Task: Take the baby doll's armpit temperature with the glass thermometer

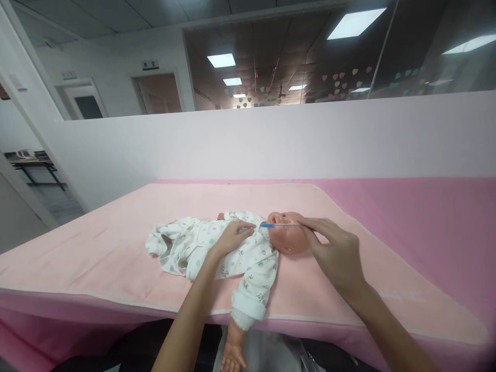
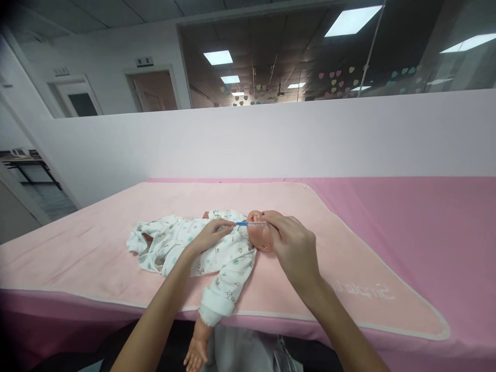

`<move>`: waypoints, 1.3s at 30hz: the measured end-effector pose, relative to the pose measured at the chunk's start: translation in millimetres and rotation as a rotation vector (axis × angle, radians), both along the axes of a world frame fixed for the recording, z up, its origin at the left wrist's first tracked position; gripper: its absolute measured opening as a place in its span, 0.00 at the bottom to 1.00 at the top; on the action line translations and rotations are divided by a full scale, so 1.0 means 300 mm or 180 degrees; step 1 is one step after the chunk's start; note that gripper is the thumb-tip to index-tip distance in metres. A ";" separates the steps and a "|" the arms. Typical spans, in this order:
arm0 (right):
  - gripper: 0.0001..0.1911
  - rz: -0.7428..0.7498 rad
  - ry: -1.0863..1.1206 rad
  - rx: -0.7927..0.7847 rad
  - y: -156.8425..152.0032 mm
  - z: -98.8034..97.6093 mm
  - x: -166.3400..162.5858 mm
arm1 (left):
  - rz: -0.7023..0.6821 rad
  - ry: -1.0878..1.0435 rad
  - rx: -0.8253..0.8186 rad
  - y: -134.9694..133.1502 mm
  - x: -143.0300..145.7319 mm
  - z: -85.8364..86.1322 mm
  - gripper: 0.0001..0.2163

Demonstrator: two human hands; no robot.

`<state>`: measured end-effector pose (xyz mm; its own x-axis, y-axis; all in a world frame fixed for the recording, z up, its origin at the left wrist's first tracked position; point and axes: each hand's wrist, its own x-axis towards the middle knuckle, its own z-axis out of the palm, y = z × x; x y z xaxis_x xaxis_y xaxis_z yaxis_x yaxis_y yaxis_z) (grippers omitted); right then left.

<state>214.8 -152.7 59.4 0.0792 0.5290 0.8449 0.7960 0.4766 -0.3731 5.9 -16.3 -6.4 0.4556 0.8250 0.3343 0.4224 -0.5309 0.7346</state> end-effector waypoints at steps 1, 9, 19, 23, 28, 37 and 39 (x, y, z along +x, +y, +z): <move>0.10 0.0046 -0.0026 0.0063 0.040 0.007 -0.007 | -0.0087 0.0159 -0.0001 0.000 -0.001 0.005 0.16; 0.12 0.0297 -0.0483 -0.0125 0.231 0.017 0.005 | -0.0627 0.0062 -0.0424 0.017 -0.028 0.016 0.16; 0.11 0.0639 -0.0599 -0.0240 0.260 0.028 0.015 | -0.0647 -0.0129 -0.0388 -0.001 -0.019 0.014 0.07; 0.11 0.0603 -0.0585 -0.0266 0.227 0.027 0.029 | -0.0705 -0.0221 -0.0293 -0.005 -0.014 0.009 0.08; 0.12 0.0479 -0.0568 -0.0240 0.200 0.039 0.046 | -0.0087 -0.0352 0.0382 -0.014 0.001 -0.002 0.06; 0.11 0.0349 -0.0769 -0.0087 0.190 0.057 0.062 | 0.0070 0.0217 0.1145 -0.037 0.014 -0.018 0.07; 0.11 0.0333 -0.0789 -0.0002 0.193 0.071 0.066 | 0.0122 0.0322 0.1167 -0.042 0.012 -0.023 0.09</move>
<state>234.7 -94.9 80.6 -0.1851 0.5239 0.8314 0.8095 0.5610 -0.1733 9.5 -29.1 -13.2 0.4726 0.6760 0.5654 0.5078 -0.7332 0.4523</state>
